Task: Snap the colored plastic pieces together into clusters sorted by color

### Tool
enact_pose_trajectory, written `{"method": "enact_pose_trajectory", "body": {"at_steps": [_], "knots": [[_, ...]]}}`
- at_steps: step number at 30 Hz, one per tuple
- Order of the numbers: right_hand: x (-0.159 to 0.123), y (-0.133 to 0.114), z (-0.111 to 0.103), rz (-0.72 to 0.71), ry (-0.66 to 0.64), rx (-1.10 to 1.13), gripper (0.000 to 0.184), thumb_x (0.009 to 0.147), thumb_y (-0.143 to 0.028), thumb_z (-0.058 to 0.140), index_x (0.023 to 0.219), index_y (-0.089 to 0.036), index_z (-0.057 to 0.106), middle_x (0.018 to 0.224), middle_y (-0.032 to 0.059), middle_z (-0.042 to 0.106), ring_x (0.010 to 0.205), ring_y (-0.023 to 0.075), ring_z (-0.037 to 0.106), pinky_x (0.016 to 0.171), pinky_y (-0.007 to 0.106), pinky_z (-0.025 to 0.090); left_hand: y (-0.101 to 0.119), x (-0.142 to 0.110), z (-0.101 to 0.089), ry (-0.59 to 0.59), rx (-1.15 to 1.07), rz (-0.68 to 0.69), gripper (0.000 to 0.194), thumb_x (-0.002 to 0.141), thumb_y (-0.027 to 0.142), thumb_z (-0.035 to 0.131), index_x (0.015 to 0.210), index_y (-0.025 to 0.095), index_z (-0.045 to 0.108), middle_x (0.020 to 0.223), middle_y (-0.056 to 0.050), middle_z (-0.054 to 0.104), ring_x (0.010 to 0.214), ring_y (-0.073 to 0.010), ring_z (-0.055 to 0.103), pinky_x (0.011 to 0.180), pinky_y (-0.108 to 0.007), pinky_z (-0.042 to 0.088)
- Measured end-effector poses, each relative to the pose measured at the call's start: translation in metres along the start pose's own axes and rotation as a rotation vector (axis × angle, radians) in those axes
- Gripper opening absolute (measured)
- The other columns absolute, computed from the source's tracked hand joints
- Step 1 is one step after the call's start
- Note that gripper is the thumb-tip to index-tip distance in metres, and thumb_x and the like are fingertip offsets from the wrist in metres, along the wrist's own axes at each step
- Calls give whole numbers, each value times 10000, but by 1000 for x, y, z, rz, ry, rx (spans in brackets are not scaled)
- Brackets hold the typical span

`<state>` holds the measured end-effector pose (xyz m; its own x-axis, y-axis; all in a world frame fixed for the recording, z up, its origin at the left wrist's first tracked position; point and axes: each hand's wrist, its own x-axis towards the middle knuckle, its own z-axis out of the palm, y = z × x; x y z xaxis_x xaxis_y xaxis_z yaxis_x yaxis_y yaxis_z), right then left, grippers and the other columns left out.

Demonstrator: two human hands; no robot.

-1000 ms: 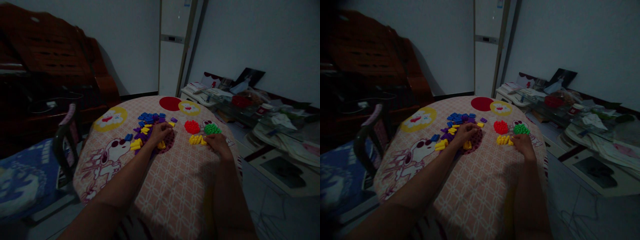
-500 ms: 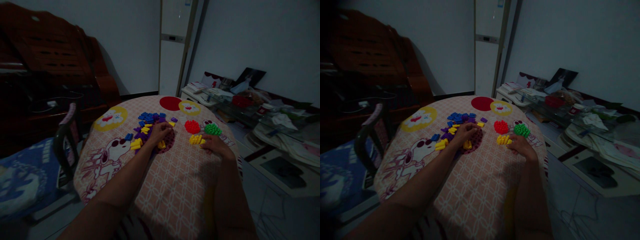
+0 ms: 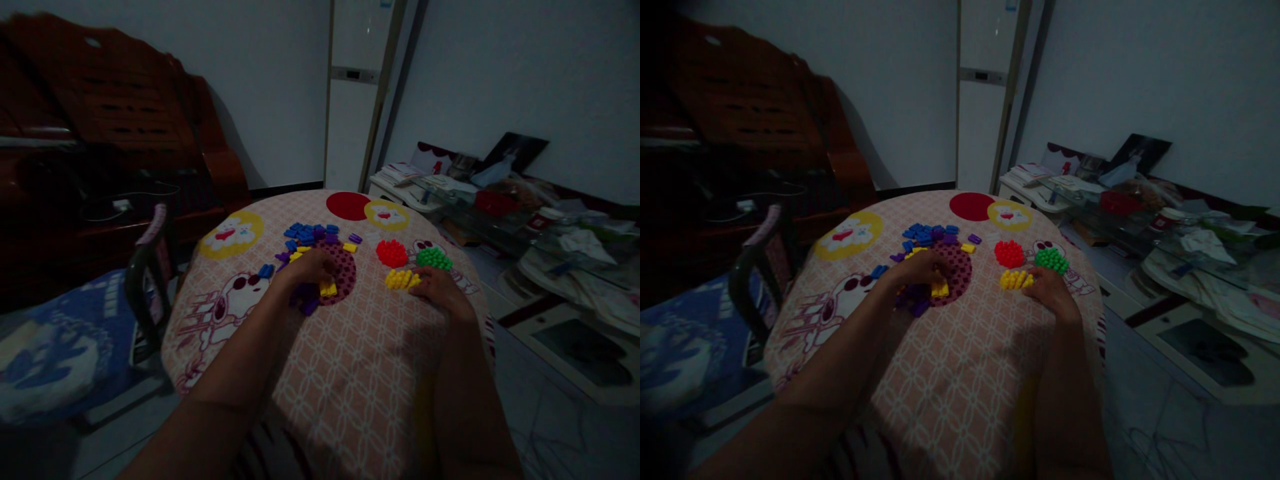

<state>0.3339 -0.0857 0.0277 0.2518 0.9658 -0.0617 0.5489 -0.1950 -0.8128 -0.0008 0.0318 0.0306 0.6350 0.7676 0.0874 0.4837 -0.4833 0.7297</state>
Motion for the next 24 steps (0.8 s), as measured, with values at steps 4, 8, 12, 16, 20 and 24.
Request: {"method": "enact_pose_trajectory", "body": {"at_steps": [4, 8, 12, 16, 20, 24], "knots": [[-2, 1, -1, -33, -13, 11, 404, 595, -209, 640, 990, -128, 662, 536, -60, 562, 452, 113, 495, 439, 223, 358, -2, 2, 7, -25, 17, 6, 184, 418, 134, 813, 519, 228, 691, 469, 38, 596, 433, -128, 489, 459, -242, 291], [-2, 1, -1, -32, 1, -3, 405, 600, -199, 583, 984, -121, 683, 544, -44, 570, 450, 111, 495, 438, 218, 356, 1, 2, 12, -88, 39, -3, 175, 437, 150, 813, 497, 226, 668, 437, 38, 566, 397, -125, 456, 454, -253, 270], [0, 3, 0, -30, 8, -3, 391, 594, -207, 585, 963, -134, 693, 565, -40, 574, 459, 111, 497, 438, 215, 369, 20, 1, 14, 1, 122, 33, 136, 550, 183, 794, 565, 204, 661, 534, 12, 606, 485, -139, 489, 509, -261, 302], [1, 5, 0, -18, -8, 25, 334, 589, -224, 595, 902, -142, 682, 546, -47, 547, 461, 109, 488, 440, 215, 366, 41, 7, 36, 154, 31, 77, 75, 686, 221, 729, 692, 185, 663, 638, -2, 639, 579, -151, 546, 567, -251, 367], [-1, 2, 0, -17, -36, 73, 376, 580, -230, 627, 943, -137, 661, 537, -53, 550, 458, 110, 489, 438, 215, 362, 52, 16, 71, 180, -57, 12, 38, 742, 184, 658, 752, 157, 684, 686, -18, 678, 623, -151, 591, 614, -251, 419], [-3, -3, -1, 27, 4, 129, 415, 567, -202, 614, 975, -136, 650, 547, -56, 563, 439, 106, 498, 432, 214, 386, 54, 19, 90, 157, -140, 7, 95, 755, 186, 638, 785, 142, 717, 757, -36, 725, 694, -154, 638, 655, -243, 454]]}}
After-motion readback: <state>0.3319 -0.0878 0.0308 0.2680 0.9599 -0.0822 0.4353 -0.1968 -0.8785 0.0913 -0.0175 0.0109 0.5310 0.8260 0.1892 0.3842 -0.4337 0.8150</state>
